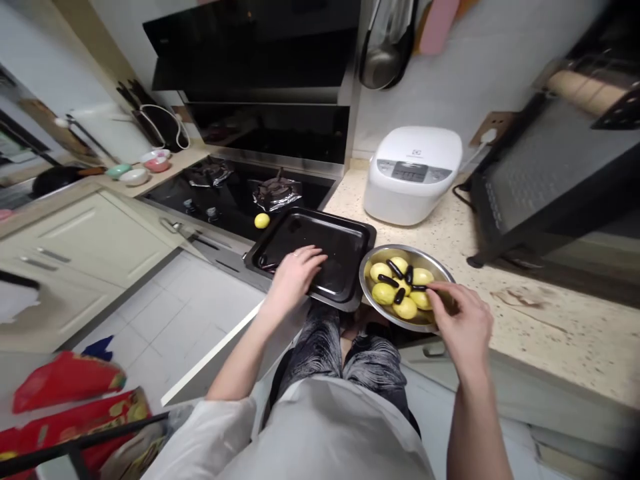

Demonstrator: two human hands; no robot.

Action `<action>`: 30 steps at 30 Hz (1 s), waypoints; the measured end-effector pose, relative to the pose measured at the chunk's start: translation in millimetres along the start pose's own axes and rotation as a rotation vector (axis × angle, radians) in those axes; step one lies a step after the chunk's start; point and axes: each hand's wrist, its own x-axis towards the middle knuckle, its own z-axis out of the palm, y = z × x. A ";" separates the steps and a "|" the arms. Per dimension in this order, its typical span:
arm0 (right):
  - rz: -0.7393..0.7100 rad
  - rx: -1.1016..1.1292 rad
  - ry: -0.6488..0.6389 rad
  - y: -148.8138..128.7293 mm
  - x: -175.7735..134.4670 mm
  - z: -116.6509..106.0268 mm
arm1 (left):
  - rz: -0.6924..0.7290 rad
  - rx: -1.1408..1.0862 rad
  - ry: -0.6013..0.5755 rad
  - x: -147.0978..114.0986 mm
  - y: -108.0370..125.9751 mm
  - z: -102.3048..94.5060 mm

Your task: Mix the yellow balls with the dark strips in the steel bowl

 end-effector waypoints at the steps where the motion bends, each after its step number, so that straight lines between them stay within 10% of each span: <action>1: -0.009 0.000 0.013 -3.0 -0.7 -0.8 | -0.069 0.057 -0.036 -5.9 -19.2 -7.5; 7: -0.051 0.021 0.059 -19.0 -4.1 0.4 | -0.261 0.243 -0.255 -24.7 -88.7 -36.7; 16: 0.025 0.030 0.165 -18.6 -6.0 -12.9 | -0.241 0.097 -0.350 -12.2 -95.9 -37.5; 20: 0.079 -0.013 0.419 -27.9 1.2 -38.4 | -0.122 -0.016 -0.190 6.6 -57.4 -30.7; 30: -0.019 0.194 0.076 -52.1 -22.4 -12.9 | 0.450 -0.399 -0.116 51.1 101.9 44.7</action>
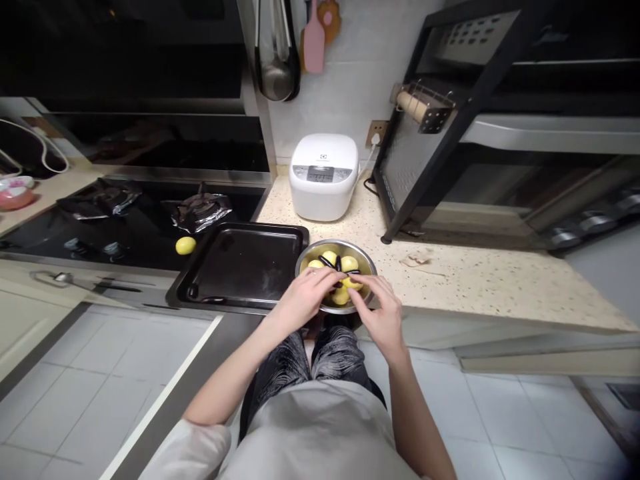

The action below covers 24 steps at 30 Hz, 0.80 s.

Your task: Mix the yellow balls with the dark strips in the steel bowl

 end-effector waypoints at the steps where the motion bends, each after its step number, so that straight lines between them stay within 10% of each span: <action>1: 0.021 0.026 -0.009 -0.3 -2.6 1.4 | 0.028 0.001 -0.007 3.2 1.5 9.4; 9: 0.165 0.099 0.052 2.4 -10.0 14.2 | 0.022 0.016 0.112 0.3 5.4 28.4; 24: 0.094 -0.085 -0.043 17.7 -13.1 11.8 | -0.386 0.473 0.332 -116.9 -53.9 -81.9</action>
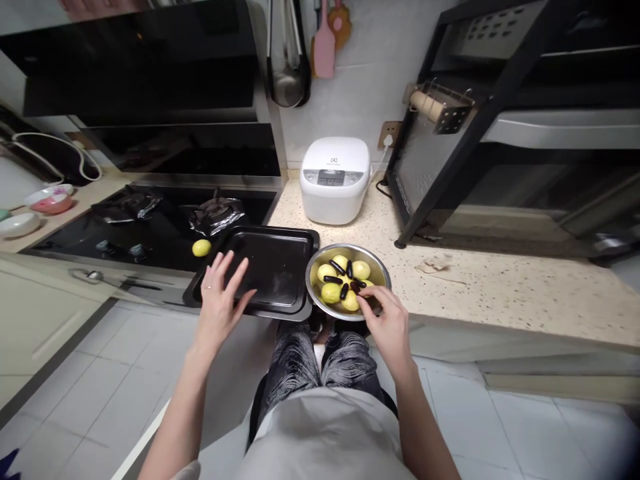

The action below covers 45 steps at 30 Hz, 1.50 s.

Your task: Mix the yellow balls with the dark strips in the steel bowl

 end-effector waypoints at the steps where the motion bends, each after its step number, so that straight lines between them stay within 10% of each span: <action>1: -0.011 -0.001 0.000 0.8 0.0 -1.0 | -0.024 0.023 0.030 -1.0 -4.7 -5.1; 10: -0.072 -0.014 0.037 3.1 6.8 -9.4 | -0.247 0.257 -0.295 -15.1 -60.6 -39.8; 24: 0.058 -0.039 -0.048 10.8 30.3 -5.4 | -0.365 0.476 -0.570 -1.6 -75.6 -21.9; 32: 0.056 -0.054 -0.031 19.6 37.4 -5.0 | -0.276 0.363 -0.350 -3.7 -75.9 -9.4; 45: 0.012 0.031 0.028 2.0 17.5 -14.7 | 0.136 -0.476 -0.251 56.7 60.8 35.6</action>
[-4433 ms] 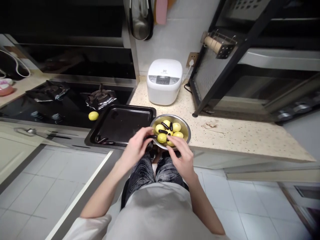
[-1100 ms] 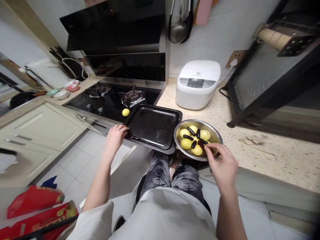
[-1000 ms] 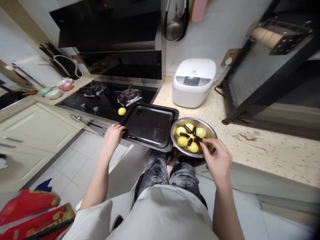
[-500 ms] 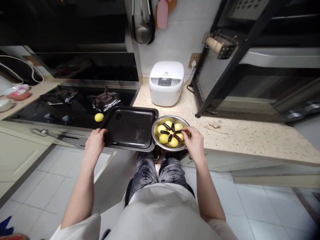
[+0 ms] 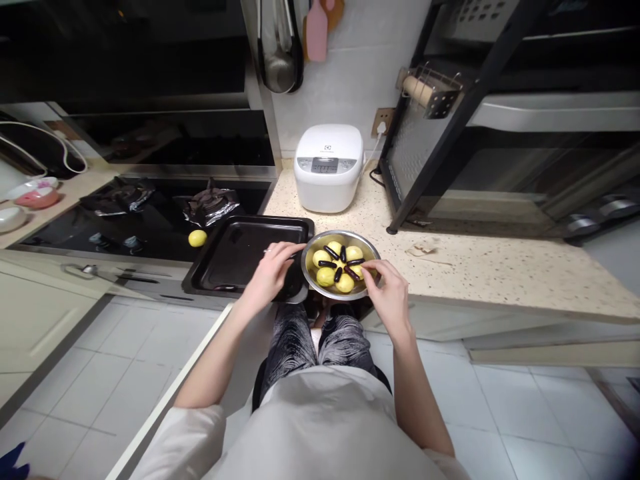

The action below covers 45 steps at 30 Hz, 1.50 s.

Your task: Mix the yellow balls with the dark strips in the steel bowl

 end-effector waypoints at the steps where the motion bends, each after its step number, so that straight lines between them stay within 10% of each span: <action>1: -0.001 0.008 0.000 -1.1 -2.9 -0.2 | 0.027 -0.040 -0.023 8.2 3.2 7.8; 10: -0.004 0.019 -0.020 1.2 -11.5 3.2 | 0.184 -0.166 -0.223 49.3 -0.2 63.3; 17: -0.001 0.000 -0.034 2.0 -11.6 6.3 | 0.215 -0.013 -0.235 56.5 -1.7 68.7; 23: -0.005 0.001 -0.032 -0.6 -12.9 5.4 | 0.126 0.182 -0.178 37.1 -1.0 30.2; 33: -0.034 0.017 -0.040 -0.3 -14.0 5.0 | -0.403 0.426 -0.164 -72.9 -59.9 -83.1; 45: -0.037 0.027 -0.047 -9.2 -15.8 7.5 | -0.445 0.271 -0.471 -70.0 -98.4 -105.1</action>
